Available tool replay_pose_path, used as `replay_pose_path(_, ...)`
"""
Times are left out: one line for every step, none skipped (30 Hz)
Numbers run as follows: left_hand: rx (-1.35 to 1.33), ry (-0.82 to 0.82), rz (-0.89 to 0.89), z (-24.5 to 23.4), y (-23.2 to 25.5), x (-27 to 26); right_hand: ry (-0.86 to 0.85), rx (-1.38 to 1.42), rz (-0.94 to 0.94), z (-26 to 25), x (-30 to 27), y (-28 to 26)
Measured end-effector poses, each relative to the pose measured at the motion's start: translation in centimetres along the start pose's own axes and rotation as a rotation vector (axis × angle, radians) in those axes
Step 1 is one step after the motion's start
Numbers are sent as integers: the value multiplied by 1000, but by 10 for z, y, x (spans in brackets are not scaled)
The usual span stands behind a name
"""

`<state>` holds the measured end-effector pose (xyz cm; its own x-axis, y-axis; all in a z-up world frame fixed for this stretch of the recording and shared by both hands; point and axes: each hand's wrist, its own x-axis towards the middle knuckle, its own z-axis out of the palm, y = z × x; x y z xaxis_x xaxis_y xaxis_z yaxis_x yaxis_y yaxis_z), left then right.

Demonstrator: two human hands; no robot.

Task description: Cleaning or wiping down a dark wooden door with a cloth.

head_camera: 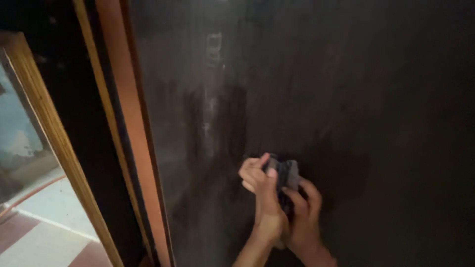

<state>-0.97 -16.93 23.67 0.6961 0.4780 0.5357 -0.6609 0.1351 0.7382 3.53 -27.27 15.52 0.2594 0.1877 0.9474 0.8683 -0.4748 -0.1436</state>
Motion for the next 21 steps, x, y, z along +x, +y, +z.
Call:
replay_pose_path(-1,-9,7,5,5,-3,11,-3,-2,-9,1,1)
replay_pose_path(92,-129,-52,11,9,-5,44,-75,10,-18,1,4)
replay_pose_path(185,-249,-115,16,13,-9,74,-148,28,-28,0,5)
replay_pose_path(185,-259,-113,15,31,-9,82,-153,31,-32,-7,15)
replay_pose_path(344,-337,-45,14,47,-9,115,-155,18,-38,-14,25)
replay_pose_path(502,-413,27,13,64,-9,147,-157,6,-43,-22,36)
replay_pose_path(501,-427,35,4,51,-4,160,-166,8,-48,-15,34)
replay_pose_path(754,-246,300,-5,39,3,178,-232,-1,-52,-8,33)
replay_pose_path(989,-51,570,-14,27,9,192,-297,-10,-58,-2,31)
replay_pose_path(983,-62,578,-23,16,17,201,-307,-7,-62,3,18)
replay_pose_path(1082,-31,557,-31,5,27,164,-401,23,-66,10,7)
replay_pose_path(1182,0,534,-39,-7,37,127,-494,55,-69,16,-5)
replay_pose_path(1169,-5,536,-44,-14,38,129,-508,53,-61,19,-17)
replay_pose_path(1192,-13,626,-49,-21,39,118,-578,79,-52,21,-30)
replay_pose_path(1218,-18,715,-55,-29,38,105,-644,105,-41,22,-43)
replay_pose_path(1208,-19,713,-56,-33,36,104,-653,102,-30,13,-38)
replay_pose_path(1182,-7,744,-57,-35,39,142,-681,125,-16,9,-33)
replay_pose_path(1156,6,774,-59,-36,43,179,-708,149,-2,6,-29)
replay_pose_path(1146,8,784,-58,-40,44,190,-714,144,-3,14,-25)
replay_pose_path(1156,41,807,-58,-44,45,176,-716,137,-4,21,-22)
replay_pose_path(1165,78,825,-57,-49,45,159,-719,128,-6,29,-18)
